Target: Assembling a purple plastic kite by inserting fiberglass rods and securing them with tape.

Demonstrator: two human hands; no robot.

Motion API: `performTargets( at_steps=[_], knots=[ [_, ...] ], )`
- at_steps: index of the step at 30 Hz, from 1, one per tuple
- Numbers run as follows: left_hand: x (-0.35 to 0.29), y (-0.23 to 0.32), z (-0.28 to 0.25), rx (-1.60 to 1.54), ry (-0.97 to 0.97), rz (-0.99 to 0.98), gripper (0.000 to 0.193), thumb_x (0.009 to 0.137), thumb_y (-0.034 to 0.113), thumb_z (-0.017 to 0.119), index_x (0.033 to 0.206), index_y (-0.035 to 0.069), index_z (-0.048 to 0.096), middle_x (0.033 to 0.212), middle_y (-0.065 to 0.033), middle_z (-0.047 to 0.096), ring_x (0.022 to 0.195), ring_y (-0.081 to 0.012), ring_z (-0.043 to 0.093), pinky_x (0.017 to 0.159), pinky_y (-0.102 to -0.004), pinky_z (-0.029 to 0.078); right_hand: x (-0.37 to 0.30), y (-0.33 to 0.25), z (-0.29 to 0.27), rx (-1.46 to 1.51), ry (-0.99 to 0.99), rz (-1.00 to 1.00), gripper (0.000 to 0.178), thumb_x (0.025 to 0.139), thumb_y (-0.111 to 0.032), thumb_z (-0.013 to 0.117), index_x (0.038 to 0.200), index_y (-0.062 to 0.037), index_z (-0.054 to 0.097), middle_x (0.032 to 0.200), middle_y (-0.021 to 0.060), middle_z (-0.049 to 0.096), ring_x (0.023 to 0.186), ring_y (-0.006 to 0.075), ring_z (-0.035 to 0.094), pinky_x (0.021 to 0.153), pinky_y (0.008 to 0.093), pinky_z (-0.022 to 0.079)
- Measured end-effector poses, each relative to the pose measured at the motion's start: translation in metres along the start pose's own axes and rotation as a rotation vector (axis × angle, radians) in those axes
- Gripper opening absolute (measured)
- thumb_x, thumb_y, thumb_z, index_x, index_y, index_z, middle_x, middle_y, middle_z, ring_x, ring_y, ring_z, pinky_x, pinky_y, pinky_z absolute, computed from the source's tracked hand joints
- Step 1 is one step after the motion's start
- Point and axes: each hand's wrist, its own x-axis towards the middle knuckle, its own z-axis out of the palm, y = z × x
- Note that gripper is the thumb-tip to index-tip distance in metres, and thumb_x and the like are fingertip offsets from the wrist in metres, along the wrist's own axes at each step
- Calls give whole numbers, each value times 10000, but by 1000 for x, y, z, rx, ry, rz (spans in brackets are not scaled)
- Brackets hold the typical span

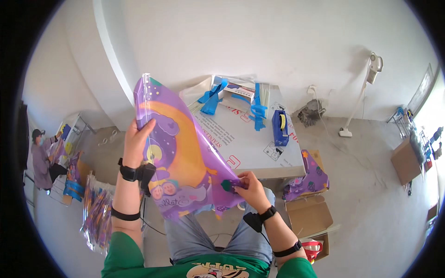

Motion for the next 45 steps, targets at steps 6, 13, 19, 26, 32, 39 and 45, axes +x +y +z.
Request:
performTargets(
  at_steps=[6, 13, 19, 26, 32, 39, 45],
  knots=[
    [49, 15, -33, 854, 253, 311, 273, 809, 246, 659, 993, 54, 598, 818, -90, 633, 750, -242, 603, 659, -359, 462, 38, -9, 36, 247, -42, 89, 222, 873, 17, 555, 1073, -17, 465, 874, 36, 618, 804, 94, 599, 724, 211, 478],
    [131, -77, -6, 1359, 299, 653, 507, 758, 283, 692, 1159, 38, 502, 908, -124, 606, 859, -307, 572, 729, -422, 461, 102, 38, 21, 366, 111, 85, 123, 892, -38, 558, 1004, -4, 519, 866, 36, 615, 745, 72, 564, 666, 191, 456],
    [170, -213, 50, 1412, 104, 401, 687, 745, 291, 704, 1324, 91, 393, 1087, -119, 574, 1010, -292, 541, 830, -443, 428, 130, 108, -31, 250, 284, 320, 160, 893, -116, 574, 1003, 0, 573, 803, 0, 583, 670, 46, 484, 572, 177, 371],
    [114, -309, 109, 1245, -362, 292, 623, 782, 307, 658, 1333, 134, 425, 1376, -175, 380, 1272, -350, 355, 1014, -515, 297, 165, 164, -83, 194, 455, 383, 149, 868, -113, 595, 967, -1, 586, 792, 32, 587, 701, 102, 520, 597, 231, 422],
    [18, -337, 122, 1177, -670, 53, 632, 822, 430, 577, 1363, 155, 403, 1449, -206, 266, 1335, -397, 242, 1057, -565, 202, 164, 170, -113, 13, 524, 422, 164, 865, -114, 594, 978, 3, 576, 810, 66, 618, 711, 129, 570, 624, 255, 465],
    [42, -339, 74, 1407, -426, -175, 682, 800, 449, 601, 1390, 195, 373, 1480, -194, 206, 1361, -410, 168, 1069, -586, 145, 132, 155, -142, 6, 686, 518, 147, 867, -109, 568, 971, -6, 578, 782, 87, 623, 710, 153, 579, 635, 266, 459],
    [37, -326, 95, 1406, -619, 235, 689, 803, 456, 606, 1390, 181, 372, 1479, -204, 195, 1356, -416, 171, 1076, -563, 171, 132, 98, -131, -651, 1032, -90, 116, 838, -46, 571, 953, -31, 579, 880, 108, 597, 790, 261, 577, 707, 364, 466]
  ],
)
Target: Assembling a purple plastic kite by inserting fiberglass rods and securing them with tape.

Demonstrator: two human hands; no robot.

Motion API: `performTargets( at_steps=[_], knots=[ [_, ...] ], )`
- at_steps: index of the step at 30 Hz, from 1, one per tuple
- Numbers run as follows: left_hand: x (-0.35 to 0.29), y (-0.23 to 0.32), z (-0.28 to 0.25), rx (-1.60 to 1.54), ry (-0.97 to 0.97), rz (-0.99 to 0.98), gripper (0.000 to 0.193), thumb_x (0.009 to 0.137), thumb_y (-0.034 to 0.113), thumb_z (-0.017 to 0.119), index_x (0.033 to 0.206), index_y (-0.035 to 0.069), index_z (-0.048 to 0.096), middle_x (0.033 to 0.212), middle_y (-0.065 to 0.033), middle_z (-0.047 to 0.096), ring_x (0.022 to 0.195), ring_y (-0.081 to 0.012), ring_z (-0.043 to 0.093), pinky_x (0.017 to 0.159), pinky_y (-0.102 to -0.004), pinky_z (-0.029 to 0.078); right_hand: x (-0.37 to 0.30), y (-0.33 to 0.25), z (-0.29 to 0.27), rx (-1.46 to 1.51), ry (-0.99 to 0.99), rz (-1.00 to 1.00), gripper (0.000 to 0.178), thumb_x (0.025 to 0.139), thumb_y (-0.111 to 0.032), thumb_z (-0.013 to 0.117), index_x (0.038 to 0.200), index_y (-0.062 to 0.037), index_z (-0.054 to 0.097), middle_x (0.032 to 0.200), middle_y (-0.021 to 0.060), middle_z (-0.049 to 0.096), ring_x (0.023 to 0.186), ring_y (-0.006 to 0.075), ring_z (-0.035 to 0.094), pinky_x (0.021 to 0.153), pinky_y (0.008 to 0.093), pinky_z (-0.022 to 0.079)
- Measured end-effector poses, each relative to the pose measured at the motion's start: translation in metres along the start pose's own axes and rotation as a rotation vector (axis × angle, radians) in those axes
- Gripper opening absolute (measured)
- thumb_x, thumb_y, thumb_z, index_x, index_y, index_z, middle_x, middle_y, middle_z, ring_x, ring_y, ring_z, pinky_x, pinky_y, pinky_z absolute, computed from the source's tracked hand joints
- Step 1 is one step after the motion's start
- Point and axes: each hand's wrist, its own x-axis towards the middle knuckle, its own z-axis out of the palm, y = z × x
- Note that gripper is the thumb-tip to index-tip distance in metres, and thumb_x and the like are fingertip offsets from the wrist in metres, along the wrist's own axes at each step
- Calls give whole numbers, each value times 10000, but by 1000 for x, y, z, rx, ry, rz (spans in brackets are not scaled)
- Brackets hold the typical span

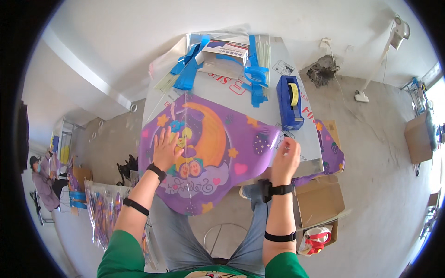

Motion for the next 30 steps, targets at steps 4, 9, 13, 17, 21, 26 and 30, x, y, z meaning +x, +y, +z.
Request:
performTargets(
  at_steps=[4, 9, 13, 17, 21, 26, 30],
  knots=[
    [-18, 12, 24, -267, -193, -207, 734, 827, 530, 551, 1421, 180, 302, 1491, -206, 150, 1360, -433, 147, 1043, -626, 162, -21, -38, 38, 70, -356, -246, 185, 780, -7, 591, 964, -28, 587, 948, 138, 600, 884, 324, 577, 768, 385, 469],
    [-11, 0, 29, -237, -194, -157, 761, 833, 547, 528, 1441, 182, 252, 1501, -200, 114, 1365, -440, 120, 1039, -639, 148, -30, -34, 83, 60, -525, -327, 202, 778, -20, 585, 980, -22, 594, 946, 148, 609, 927, 347, 575, 786, 392, 476],
    [0, -10, 11, -167, -314, -165, 772, 839, 532, 519, 1452, 175, 216, 1507, -190, 101, 1372, -425, 113, 1060, -610, 140, -30, -9, 116, 230, -569, -83, 170, 811, -24, 573, 980, -13, 592, 928, 117, 612, 851, 276, 613, 734, 343, 491],
    [20, -15, -17, -40, -479, -123, 707, 844, 440, 546, 1428, 152, 272, 1468, -190, 230, 1345, -393, 229, 1055, -581, 193, -28, 11, 126, 638, -601, 476, 99, 871, -39, 542, 960, -21, 581, 890, 38, 600, 755, 126, 603, 667, 244, 475],
    [80, -31, -34, -25, -205, 237, 370, 818, 216, 584, 1166, 91, 558, 1211, -145, 546, 1123, -298, 511, 912, -501, 383, -20, -4, 129, 864, -598, 676, 82, 897, -43, 514, 962, -28, 562, 873, 22, 584, 760, 116, 594, 657, 240, 463],
    [225, -1, -41, -353, -86, 347, 130, 821, 137, 564, 880, 44, 633, 818, -155, 616, 814, -361, 577, 708, -436, 468, -16, -13, 136, 897, -599, 686, 88, 904, -49, 514, 980, -26, 553, 896, 29, 583, 753, 116, 591, 660, 237, 458],
    [315, 26, -11, -340, 41, 386, 148, 817, 151, 582, 912, 56, 645, 846, -151, 616, 863, -353, 586, 750, -441, 473, -17, -20, 141, 919, -623, 725, 94, 910, -46, 511, 996, -29, 547, 908, 38, 591, 755, 112, 587, 668, 233, 459]
  ],
)
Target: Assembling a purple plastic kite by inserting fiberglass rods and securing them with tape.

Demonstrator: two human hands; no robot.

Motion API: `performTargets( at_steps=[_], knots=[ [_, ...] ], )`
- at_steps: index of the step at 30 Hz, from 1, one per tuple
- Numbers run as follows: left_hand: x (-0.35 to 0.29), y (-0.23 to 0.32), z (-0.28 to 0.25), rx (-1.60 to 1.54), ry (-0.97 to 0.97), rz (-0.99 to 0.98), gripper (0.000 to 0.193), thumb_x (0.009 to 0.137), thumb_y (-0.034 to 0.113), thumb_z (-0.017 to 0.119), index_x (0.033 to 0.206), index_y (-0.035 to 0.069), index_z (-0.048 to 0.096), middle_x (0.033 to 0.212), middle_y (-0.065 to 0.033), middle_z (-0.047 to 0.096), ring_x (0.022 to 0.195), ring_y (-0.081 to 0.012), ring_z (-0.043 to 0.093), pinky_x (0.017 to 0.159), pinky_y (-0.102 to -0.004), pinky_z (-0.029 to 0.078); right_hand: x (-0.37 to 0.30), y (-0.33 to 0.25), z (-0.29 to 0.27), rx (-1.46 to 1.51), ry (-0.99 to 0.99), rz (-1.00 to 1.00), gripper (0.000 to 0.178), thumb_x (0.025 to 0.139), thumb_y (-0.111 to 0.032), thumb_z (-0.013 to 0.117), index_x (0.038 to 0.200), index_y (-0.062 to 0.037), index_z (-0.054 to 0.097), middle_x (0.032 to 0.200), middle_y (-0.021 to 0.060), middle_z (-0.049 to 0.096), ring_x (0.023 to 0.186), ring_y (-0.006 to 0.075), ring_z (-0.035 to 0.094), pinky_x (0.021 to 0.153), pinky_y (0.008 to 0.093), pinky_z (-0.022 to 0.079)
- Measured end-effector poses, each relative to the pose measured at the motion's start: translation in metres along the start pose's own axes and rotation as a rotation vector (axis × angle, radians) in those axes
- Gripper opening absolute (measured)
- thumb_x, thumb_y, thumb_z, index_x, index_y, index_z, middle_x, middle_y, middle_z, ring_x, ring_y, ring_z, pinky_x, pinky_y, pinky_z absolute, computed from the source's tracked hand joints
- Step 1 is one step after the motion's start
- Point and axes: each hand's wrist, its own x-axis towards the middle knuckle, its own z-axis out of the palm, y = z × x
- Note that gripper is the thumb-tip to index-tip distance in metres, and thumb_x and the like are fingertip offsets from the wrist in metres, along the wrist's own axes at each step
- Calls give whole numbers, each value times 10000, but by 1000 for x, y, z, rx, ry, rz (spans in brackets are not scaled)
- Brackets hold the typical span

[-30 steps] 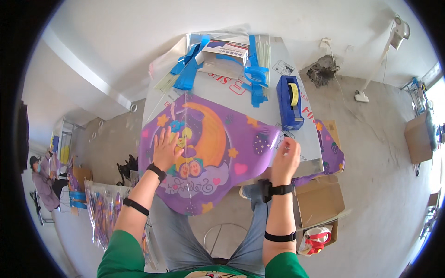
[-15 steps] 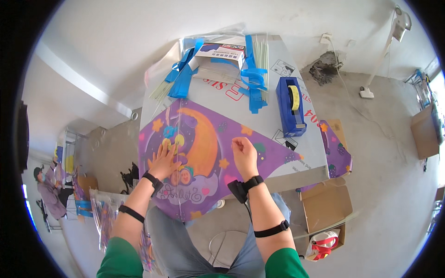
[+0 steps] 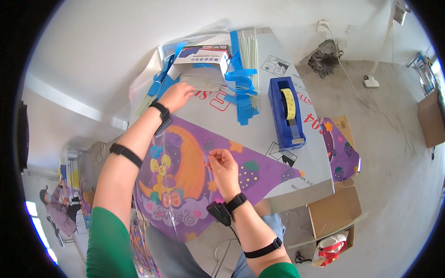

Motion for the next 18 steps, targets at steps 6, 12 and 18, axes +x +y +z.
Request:
performTargets(
  at_steps=[6, 12, 18],
  knots=[
    [60, 4, 40, 184, -17, 18, 224, 784, 117, 607, 1006, 96, 632, 979, -140, 625, 928, -344, 595, 782, -443, 485, 3, -6, 8, 52, 19, 35, 90, 884, -34, 538, 969, -11, 559, 817, 11, 593, 717, 79, 579, 642, 211, 467],
    [72, 12, 45, 475, -151, 17, 197, 776, 25, 540, 937, 91, 631, 921, -137, 621, 909, -326, 613, 766, -422, 500, 4, -11, 4, 53, 7, 46, 78, 892, -33, 530, 962, -8, 556, 802, 8, 584, 706, 80, 563, 642, 207, 453],
    [68, 18, 41, 439, -54, -5, 164, 770, 9, 529, 873, 90, 628, 874, -128, 608, 862, -325, 612, 734, -430, 495, 2, -11, 2, 83, -10, 69, 71, 896, -33, 518, 949, -1, 551, 783, 8, 571, 709, 74, 547, 631, 213, 444]
  ],
)
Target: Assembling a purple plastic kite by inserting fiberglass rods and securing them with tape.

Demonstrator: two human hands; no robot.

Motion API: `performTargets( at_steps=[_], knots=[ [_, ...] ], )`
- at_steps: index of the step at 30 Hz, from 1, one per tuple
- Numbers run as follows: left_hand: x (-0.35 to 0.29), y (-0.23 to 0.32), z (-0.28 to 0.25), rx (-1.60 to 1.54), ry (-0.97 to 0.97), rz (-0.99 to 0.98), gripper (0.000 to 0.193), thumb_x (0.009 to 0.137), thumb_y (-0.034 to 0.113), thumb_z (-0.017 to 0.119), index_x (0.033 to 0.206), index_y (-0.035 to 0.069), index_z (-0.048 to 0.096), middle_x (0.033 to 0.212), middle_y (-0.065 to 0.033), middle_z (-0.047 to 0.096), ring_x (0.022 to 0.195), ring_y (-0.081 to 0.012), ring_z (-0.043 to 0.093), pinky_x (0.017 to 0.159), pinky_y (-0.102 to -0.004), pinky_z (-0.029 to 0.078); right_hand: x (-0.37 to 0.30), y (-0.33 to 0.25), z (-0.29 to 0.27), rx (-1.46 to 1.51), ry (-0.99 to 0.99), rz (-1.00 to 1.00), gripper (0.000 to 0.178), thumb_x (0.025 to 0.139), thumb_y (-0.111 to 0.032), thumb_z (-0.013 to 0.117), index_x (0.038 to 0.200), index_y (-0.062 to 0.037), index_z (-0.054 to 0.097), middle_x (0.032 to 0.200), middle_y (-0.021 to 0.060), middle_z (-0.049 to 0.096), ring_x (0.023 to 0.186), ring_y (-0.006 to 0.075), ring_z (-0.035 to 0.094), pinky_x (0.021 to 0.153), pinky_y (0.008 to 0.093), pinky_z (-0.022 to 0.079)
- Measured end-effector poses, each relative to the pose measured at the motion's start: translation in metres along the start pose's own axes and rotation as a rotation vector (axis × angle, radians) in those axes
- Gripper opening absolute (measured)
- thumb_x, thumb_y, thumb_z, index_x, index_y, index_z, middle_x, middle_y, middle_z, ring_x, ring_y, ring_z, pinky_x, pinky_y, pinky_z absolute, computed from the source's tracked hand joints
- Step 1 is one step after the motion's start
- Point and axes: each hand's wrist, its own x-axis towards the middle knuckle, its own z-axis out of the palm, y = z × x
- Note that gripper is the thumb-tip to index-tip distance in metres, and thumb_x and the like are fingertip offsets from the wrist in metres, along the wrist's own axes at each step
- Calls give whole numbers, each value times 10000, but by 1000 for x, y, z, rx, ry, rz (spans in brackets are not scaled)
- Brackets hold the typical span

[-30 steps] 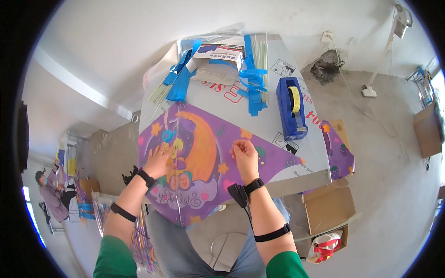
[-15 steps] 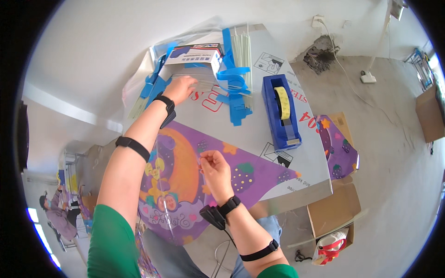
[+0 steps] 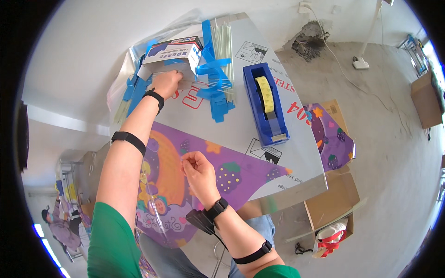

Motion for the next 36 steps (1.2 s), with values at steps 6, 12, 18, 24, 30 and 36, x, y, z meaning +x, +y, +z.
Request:
performTargets(
  at_steps=[6, 12, 18, 24, 30, 36],
  knots=[
    [-1, -5, 10, -11, 71, -13, 110, 763, 70, 564, 833, 118, 633, 863, -78, 609, 805, -309, 612, 657, -433, 493, 1, 1, 1, -49, 4, -3, 67, 894, -35, 512, 934, -2, 554, 758, 3, 565, 689, 67, 532, 623, 208, 435],
    [-1, 1, 15, -92, 167, -90, 92, 747, 49, 551, 770, 102, 624, 836, -101, 588, 826, -308, 600, 698, -436, 484, 2, 1, 2, -46, 7, -2, 66, 893, -37, 511, 929, -4, 557, 749, 5, 566, 685, 65, 528, 623, 208, 434],
    [-10, -18, -1, 33, 364, 138, 117, 758, 57, 518, 808, 111, 609, 813, -62, 560, 861, -257, 579, 709, -390, 464, 3, 3, 1, -75, 10, -24, 65, 888, -42, 518, 925, -7, 559, 744, 4, 566, 682, 67, 532, 613, 210, 438],
    [-56, -32, -45, 60, 391, 116, 109, 754, 83, 507, 804, 101, 602, 791, -45, 551, 818, -249, 558, 687, -385, 443, 5, 5, -2, -91, -17, -19, 83, 906, -56, 508, 966, -19, 551, 842, 22, 591, 759, 95, 583, 677, 227, 457],
    [-176, -19, -91, 81, 177, -101, 75, 756, 94, 510, 737, 72, 578, 722, -92, 526, 747, -297, 554, 623, -414, 447, 4, 11, -3, -178, 49, -111, 76, 852, -37, 543, 913, -9, 578, 711, 20, 581, 648, 90, 562, 594, 232, 451],
    [-264, 33, -85, -360, -73, -97, 72, 745, 47, 574, 772, 74, 634, 754, -91, 581, 748, -305, 584, 631, -398, 462, -7, -5, -28, -667, 136, -494, 97, 785, -37, 602, 882, -39, 600, 758, 72, 604, 712, 205, 589, 626, 316, 471]
  ],
)
